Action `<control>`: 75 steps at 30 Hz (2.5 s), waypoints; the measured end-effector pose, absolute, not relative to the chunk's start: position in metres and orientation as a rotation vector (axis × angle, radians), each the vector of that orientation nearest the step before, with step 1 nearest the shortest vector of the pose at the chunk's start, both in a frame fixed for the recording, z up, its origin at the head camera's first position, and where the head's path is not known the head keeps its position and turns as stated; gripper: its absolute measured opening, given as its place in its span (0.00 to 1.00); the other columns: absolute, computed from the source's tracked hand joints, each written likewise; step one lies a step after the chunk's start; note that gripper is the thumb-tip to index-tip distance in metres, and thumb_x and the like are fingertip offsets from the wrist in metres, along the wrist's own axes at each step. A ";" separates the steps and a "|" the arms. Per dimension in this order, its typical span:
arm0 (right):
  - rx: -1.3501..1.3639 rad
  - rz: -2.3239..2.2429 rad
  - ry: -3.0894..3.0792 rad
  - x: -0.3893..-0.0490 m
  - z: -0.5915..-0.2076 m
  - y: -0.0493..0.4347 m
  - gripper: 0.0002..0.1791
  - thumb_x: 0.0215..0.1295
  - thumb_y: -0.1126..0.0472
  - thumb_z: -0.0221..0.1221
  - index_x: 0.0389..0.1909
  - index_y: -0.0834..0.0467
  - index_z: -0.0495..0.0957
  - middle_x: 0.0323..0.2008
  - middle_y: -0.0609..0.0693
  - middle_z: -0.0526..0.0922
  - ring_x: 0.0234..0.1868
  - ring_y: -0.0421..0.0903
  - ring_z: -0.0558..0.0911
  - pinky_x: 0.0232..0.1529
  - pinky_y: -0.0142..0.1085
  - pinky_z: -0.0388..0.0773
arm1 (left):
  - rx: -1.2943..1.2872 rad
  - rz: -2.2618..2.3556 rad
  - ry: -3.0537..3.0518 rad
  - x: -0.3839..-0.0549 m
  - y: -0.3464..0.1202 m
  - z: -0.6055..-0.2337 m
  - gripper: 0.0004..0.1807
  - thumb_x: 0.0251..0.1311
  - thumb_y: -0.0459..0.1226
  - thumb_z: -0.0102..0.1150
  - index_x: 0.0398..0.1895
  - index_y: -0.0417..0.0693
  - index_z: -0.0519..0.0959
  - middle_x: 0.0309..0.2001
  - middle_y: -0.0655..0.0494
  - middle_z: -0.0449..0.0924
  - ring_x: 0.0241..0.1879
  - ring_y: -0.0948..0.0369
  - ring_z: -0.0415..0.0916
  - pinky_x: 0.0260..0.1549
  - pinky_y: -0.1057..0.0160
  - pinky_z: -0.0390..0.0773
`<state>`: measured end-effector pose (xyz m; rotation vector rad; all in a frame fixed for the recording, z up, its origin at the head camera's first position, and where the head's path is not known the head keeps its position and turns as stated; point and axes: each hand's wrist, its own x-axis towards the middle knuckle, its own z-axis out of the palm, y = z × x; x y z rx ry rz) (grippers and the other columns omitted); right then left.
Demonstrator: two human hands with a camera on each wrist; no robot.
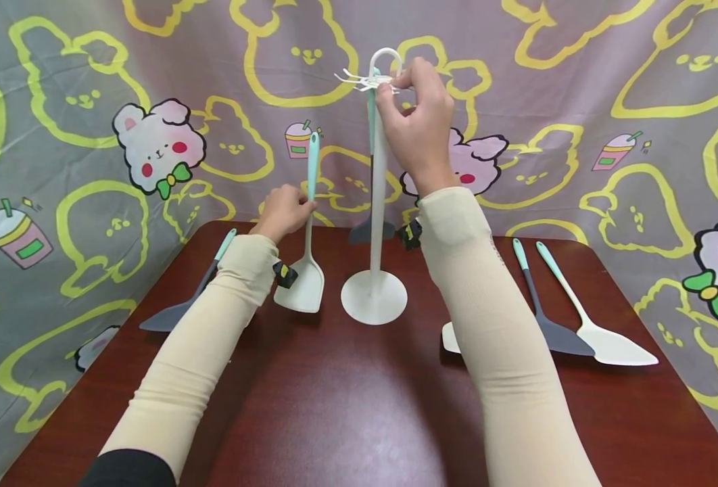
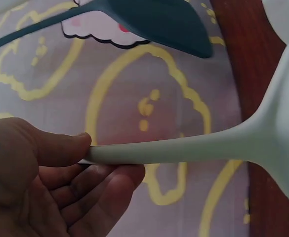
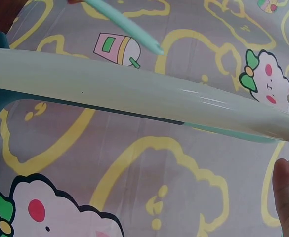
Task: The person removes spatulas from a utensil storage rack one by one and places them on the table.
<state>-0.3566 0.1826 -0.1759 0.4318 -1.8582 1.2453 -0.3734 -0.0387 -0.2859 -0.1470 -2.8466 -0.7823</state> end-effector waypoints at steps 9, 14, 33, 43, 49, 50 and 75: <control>0.433 1.215 -1.884 -0.359 -0.177 0.183 0.06 0.66 0.59 0.54 0.31 0.58 0.73 0.35 0.33 0.74 0.49 0.41 0.83 0.40 0.27 0.83 | -0.061 -0.824 -2.955 -0.383 -0.050 -0.310 0.24 0.70 0.41 0.53 0.12 0.47 0.71 0.11 0.58 0.65 0.13 0.62 0.60 0.16 0.66 0.62; 0.426 1.209 -1.881 -0.361 -0.177 0.184 0.06 0.66 0.58 0.54 0.31 0.56 0.73 0.36 0.36 0.76 0.48 0.41 0.83 0.39 0.25 0.82 | -0.051 -0.802 -2.984 -0.386 -0.060 -0.320 0.21 0.68 0.40 0.54 0.13 0.48 0.70 0.12 0.59 0.65 0.15 0.61 0.63 0.18 0.66 0.64; 0.440 1.232 -1.868 -0.358 -0.177 0.183 0.06 0.66 0.60 0.54 0.29 0.54 0.71 0.35 0.35 0.76 0.46 0.41 0.83 0.38 0.25 0.82 | 0.141 -0.733 -3.063 -0.395 -0.080 -0.364 0.13 0.67 0.37 0.51 0.26 0.40 0.78 0.22 0.50 0.75 0.25 0.53 0.73 0.24 0.60 0.72; 0.444 1.234 -1.862 -0.357 -0.176 0.184 0.06 0.66 0.60 0.54 0.28 0.53 0.71 0.35 0.35 0.75 0.48 0.41 0.83 0.39 0.25 0.82 | 0.349 -0.783 -2.997 -0.398 -0.074 -0.392 0.16 0.71 0.42 0.51 0.35 0.39 0.81 0.35 0.42 0.84 0.33 0.48 0.81 0.25 0.57 0.75; 0.441 1.216 -1.870 -0.360 -0.178 0.184 0.06 0.66 0.60 0.54 0.29 0.55 0.71 0.36 0.38 0.77 0.48 0.40 0.83 0.38 0.24 0.81 | 0.377 -0.795 -2.970 -0.397 -0.071 -0.400 0.15 0.71 0.42 0.51 0.37 0.39 0.81 0.35 0.42 0.83 0.33 0.47 0.81 0.27 0.55 0.76; 0.441 1.216 -1.868 -0.360 -0.177 0.184 0.06 0.66 0.60 0.54 0.29 0.55 0.72 0.37 0.40 0.78 0.48 0.40 0.83 0.38 0.24 0.81 | 0.380 -0.797 -2.972 -0.397 -0.071 -0.400 0.15 0.71 0.42 0.51 0.37 0.38 0.81 0.35 0.42 0.83 0.33 0.47 0.81 0.27 0.54 0.77; 0.429 1.232 -1.883 -0.359 -0.176 0.185 0.05 0.66 0.59 0.54 0.30 0.55 0.73 0.40 0.45 0.82 0.50 0.39 0.82 0.39 0.27 0.82 | 0.502 -0.746 -3.100 -0.402 -0.075 -0.417 0.12 0.67 0.34 0.50 0.43 0.37 0.81 0.45 0.38 0.84 0.44 0.44 0.82 0.35 0.51 0.80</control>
